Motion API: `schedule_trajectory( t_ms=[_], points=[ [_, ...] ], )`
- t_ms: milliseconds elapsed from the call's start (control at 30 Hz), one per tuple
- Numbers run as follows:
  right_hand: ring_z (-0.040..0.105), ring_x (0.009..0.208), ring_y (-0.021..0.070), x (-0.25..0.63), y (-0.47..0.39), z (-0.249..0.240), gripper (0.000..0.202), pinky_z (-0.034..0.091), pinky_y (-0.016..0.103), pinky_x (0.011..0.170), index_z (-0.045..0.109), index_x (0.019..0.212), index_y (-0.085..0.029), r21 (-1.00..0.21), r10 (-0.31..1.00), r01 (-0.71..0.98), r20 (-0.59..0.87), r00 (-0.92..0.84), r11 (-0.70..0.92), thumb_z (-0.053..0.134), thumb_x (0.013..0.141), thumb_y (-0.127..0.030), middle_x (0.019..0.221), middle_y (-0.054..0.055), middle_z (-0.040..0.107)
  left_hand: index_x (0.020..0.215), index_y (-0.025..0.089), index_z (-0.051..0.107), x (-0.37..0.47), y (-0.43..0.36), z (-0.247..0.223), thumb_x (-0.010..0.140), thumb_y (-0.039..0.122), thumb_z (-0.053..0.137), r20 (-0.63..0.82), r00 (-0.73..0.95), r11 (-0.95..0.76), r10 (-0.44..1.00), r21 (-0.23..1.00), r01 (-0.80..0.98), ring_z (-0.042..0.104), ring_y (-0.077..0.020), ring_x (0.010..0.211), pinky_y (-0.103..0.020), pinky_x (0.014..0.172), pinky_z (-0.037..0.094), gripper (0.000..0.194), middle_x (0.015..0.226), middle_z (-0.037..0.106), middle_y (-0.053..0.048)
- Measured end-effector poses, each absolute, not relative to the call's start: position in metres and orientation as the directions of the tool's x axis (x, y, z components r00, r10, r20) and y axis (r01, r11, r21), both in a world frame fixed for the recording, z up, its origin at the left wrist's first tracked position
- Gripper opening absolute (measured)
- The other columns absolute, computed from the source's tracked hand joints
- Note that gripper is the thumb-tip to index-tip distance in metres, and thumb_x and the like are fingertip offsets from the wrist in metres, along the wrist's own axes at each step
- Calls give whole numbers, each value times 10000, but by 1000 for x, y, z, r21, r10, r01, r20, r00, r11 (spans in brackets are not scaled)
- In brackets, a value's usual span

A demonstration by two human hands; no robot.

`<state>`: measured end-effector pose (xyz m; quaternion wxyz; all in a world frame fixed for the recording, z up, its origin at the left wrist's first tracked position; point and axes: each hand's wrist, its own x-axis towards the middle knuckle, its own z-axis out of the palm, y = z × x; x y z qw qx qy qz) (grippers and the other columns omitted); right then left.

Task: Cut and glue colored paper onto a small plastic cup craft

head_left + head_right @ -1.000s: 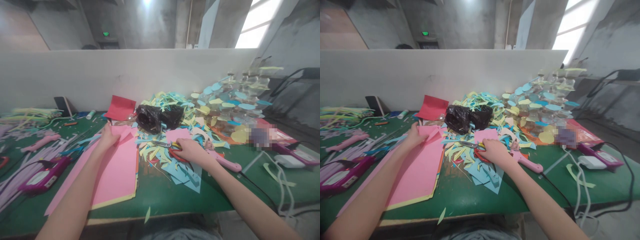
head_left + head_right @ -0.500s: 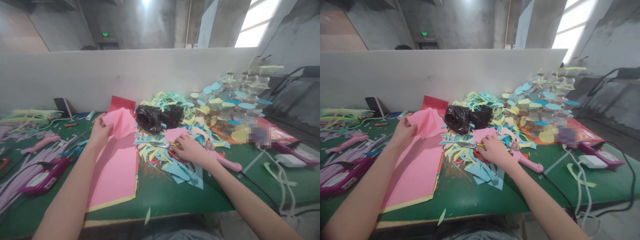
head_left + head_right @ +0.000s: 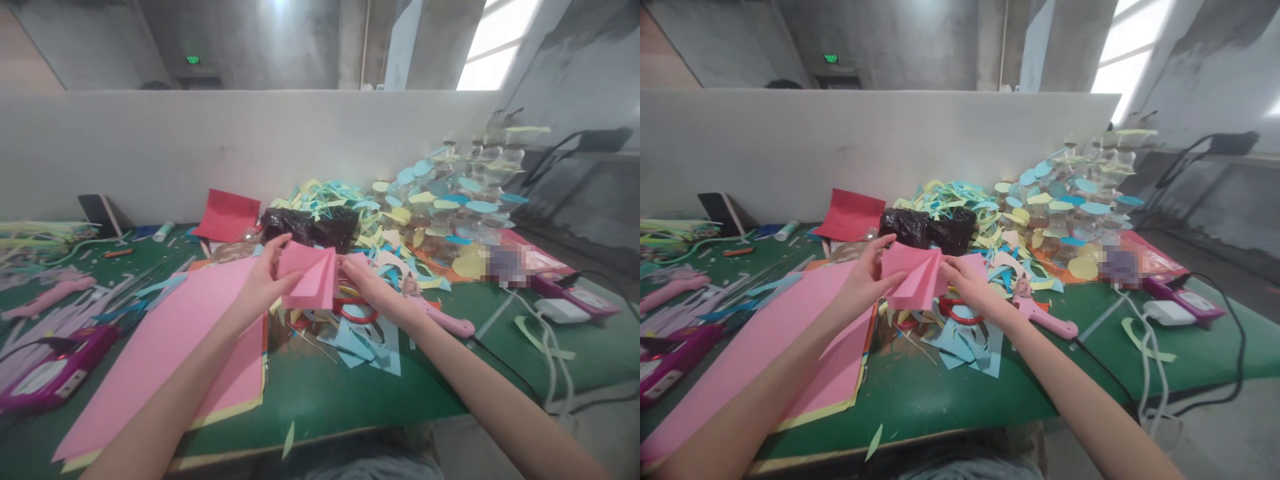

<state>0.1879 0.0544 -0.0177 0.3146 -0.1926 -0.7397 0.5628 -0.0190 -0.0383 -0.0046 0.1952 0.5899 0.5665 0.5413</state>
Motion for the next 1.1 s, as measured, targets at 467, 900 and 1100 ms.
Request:
schedule_trajectory(
  t_ms=[467, 900, 1100],
  points=[
    [616, 900, 191, 182, 47, -21, 289, 484, 299, 722, 539, 1036, -196, -981, 786, -55, 181, -592, 185, 613, 799, -344, 991, 43, 646, 1476, 285, 236, 8, -36, -29, 781, 332, 710, 494, -281, -362, 823, 837, 411, 629, -207, 1018, -321, 816, 539, 843, 1232, 560, -104],
    [623, 964, 216, 186, 41, -19, 304, 494, 363, 846, 564, 1125, -191, -953, 757, 27, 222, -614, 301, 570, 865, -349, 1080, 62, 669, 1020, 151, 672, 4, -31, -33, 820, 397, 581, 265, -253, -150, 931, 906, 397, 659, -233, 937, -313, 789, 517, 331, 1020, 732, -63],
    [650, 984, 228, 182, 43, -23, 283, 497, 374, 876, 652, 1078, -177, -950, 734, -13, 249, -632, 311, 630, 832, -314, 1020, 57, 716, 1239, 181, 547, 9, -28, -43, 763, 316, 679, 282, -266, -196, 922, 930, 310, 631, -237, 1073, -360, 914, 495, 513, 1203, 662, -105]
  ],
)
